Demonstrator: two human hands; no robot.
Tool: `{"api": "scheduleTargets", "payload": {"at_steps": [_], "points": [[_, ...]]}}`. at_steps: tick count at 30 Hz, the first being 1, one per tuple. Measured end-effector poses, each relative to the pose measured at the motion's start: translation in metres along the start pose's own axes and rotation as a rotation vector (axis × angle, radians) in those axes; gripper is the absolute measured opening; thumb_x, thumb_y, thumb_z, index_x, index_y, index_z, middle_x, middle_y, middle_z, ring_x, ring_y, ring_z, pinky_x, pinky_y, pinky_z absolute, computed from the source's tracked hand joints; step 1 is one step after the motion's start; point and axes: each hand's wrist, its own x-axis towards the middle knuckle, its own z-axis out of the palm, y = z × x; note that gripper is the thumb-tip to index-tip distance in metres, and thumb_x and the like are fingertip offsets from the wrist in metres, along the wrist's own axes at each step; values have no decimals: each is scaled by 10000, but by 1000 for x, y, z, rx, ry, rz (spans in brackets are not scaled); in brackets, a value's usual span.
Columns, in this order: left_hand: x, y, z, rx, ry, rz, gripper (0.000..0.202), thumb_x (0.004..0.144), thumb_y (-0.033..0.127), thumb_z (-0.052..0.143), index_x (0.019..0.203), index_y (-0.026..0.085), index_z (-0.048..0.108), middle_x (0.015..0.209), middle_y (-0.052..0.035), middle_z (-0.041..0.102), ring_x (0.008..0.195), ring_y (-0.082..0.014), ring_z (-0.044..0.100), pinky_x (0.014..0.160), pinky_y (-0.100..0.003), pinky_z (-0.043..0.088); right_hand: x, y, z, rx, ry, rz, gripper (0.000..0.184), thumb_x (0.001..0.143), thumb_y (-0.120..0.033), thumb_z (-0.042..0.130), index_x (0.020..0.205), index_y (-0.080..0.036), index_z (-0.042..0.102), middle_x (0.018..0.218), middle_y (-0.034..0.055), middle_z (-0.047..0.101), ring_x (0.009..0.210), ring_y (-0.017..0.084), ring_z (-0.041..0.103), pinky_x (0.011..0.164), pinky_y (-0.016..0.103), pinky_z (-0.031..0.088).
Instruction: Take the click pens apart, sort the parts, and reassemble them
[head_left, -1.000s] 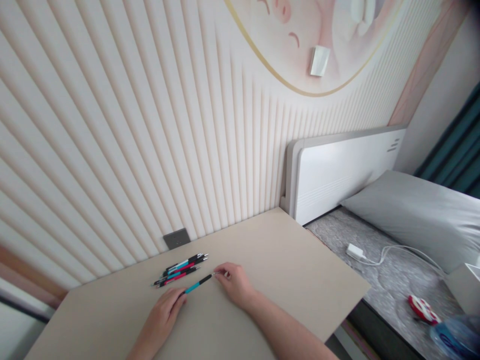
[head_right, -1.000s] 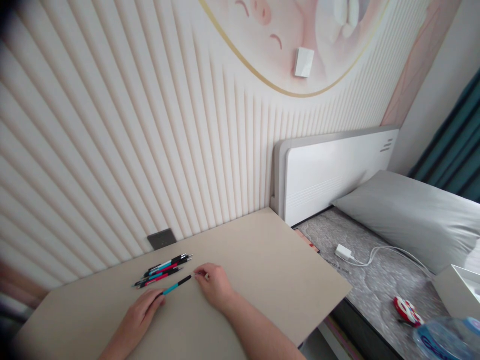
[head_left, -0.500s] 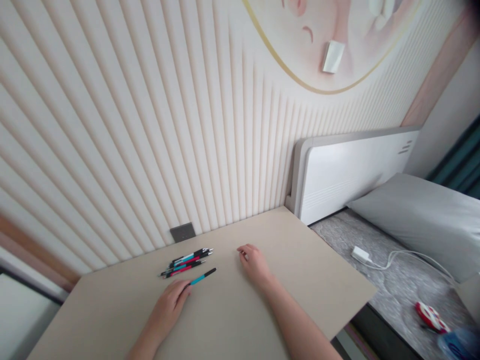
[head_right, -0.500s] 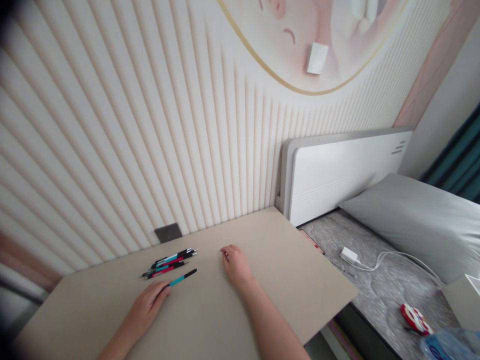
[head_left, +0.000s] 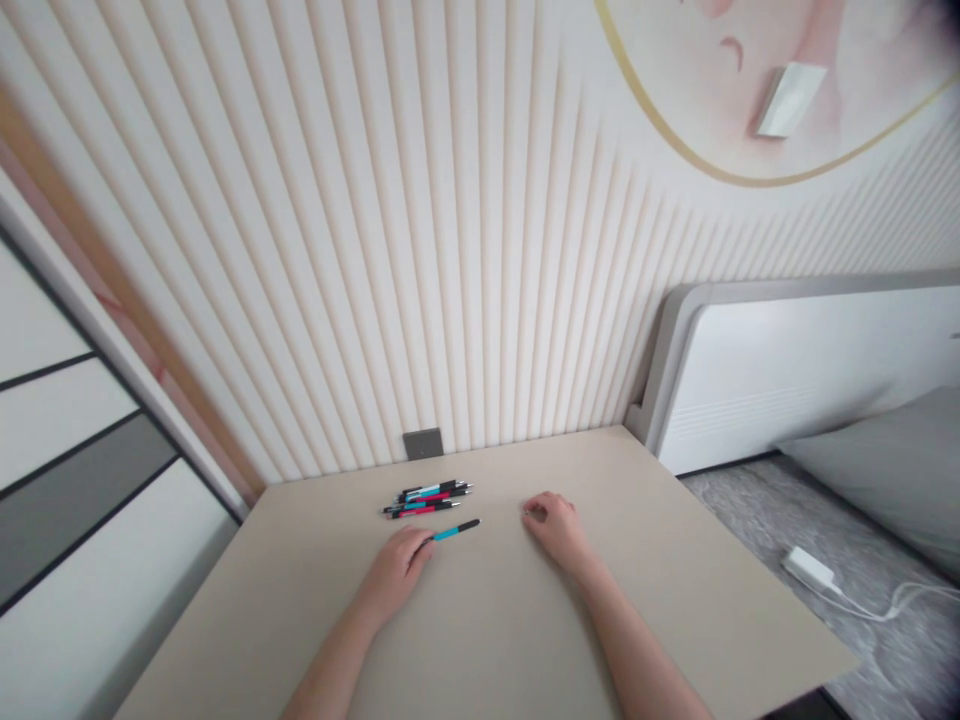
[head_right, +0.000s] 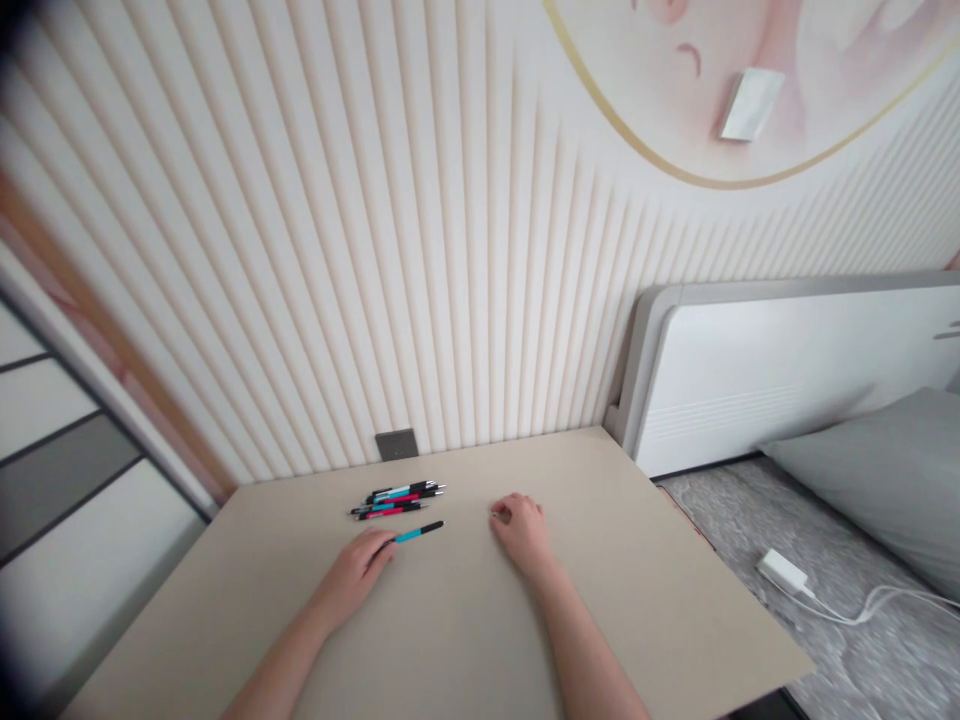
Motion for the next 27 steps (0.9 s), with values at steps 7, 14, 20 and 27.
{"api": "scheduleTargets", "payload": {"at_steps": [7, 14, 20, 27], "points": [[-3, 2, 5, 67, 10, 4, 279, 981, 350, 436, 1004, 199, 670, 962, -71, 705, 920, -217, 641, 881, -372, 507, 1, 3, 5, -9, -24, 19, 198, 747, -271, 600, 893, -243, 730, 944, 34, 723, 951, 229, 628, 888, 351, 387], [-7, 14, 7, 188, -8, 72, 315, 1000, 336, 403, 957, 205, 686, 897, -57, 699, 871, -208, 624, 860, -365, 496, -2, 8, 9, 22, -7, -15, 220, 755, -321, 595, 907, -229, 725, 960, 44, 712, 930, 229, 639, 859, 345, 430], [-11, 15, 5, 157, -5, 75, 327, 1008, 341, 390, 981, 204, 685, 920, -62, 693, 879, -197, 615, 845, -338, 494, -12, -4, 5, 127, 108, -106, 258, 838, -357, 545, 989, -219, 703, 1008, 73, 700, 950, 237, 626, 890, 374, 451], [-24, 9, -5, 26, -49, 112, 272, 991, 354, 445, 1074, 221, 668, 963, -62, 701, 935, -217, 618, 883, -366, 484, -41, -65, 43, 309, 53, -358, 381, 984, -428, 381, 1125, -216, 665, 1066, 119, 680, 1020, 241, 607, 922, 378, 460]]}}
